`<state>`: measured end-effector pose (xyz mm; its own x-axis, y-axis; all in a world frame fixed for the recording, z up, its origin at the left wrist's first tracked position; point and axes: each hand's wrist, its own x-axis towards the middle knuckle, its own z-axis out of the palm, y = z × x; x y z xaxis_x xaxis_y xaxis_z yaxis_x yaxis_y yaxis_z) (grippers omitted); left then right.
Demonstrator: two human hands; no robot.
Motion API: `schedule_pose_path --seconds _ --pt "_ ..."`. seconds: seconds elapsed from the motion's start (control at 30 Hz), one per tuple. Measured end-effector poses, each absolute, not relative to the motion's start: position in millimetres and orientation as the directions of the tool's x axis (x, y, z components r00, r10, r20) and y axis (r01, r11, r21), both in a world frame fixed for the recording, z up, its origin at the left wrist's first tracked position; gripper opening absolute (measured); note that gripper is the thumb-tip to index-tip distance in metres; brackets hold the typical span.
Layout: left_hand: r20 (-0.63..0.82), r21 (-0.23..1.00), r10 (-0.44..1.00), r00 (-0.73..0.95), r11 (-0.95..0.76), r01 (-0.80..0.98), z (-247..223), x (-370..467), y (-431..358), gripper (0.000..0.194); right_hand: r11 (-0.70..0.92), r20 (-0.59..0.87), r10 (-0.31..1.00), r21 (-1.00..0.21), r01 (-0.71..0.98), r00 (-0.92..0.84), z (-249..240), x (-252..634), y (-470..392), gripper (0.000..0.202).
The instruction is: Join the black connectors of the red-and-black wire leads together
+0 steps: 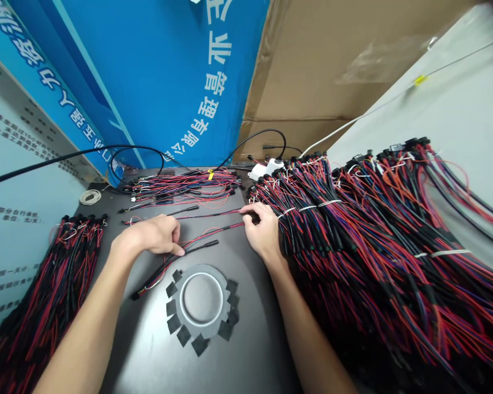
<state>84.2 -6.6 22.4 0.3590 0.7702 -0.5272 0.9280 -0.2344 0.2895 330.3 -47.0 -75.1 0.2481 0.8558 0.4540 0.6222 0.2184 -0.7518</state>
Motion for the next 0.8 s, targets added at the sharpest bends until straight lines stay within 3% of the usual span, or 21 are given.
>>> schedule_pose_path --seconds 0.1,0.27,0.33,0.47,0.8 --pt "-0.564 0.176 0.788 0.247 -0.178 0.968 27.4 80.8 -8.7 0.03 0.237 0.46 0.866 -0.723 0.65 0.197 -72.9 328.8 -48.6 0.02" --pt "-0.704 0.242 0.673 0.225 -0.071 0.968 25.0 79.6 -8.8 0.037 0.336 0.461 0.885 -0.723 0.603 0.06 -68.2 327.4 -50.7 0.013" --pt "-0.717 0.213 0.67 0.192 -0.051 0.976 25.2 80.8 -8.7 0.037 0.357 0.444 0.896 -0.702 0.617 -0.013 -67.1 326.9 -51.6 0.003" --pt "-0.7 0.154 0.697 0.152 -0.061 0.986 28.1 80.5 -6.5 0.03 0.369 0.398 0.911 -0.67 0.644 -0.108 -68.6 326.1 -52.5 0.01" --pt "-0.563 0.163 0.774 0.289 -0.238 0.957 23.5 57.9 9.2 0.006 0.377 0.344 0.922 -0.686 0.622 -0.18 -75.8 328.6 -48.5 0.006"
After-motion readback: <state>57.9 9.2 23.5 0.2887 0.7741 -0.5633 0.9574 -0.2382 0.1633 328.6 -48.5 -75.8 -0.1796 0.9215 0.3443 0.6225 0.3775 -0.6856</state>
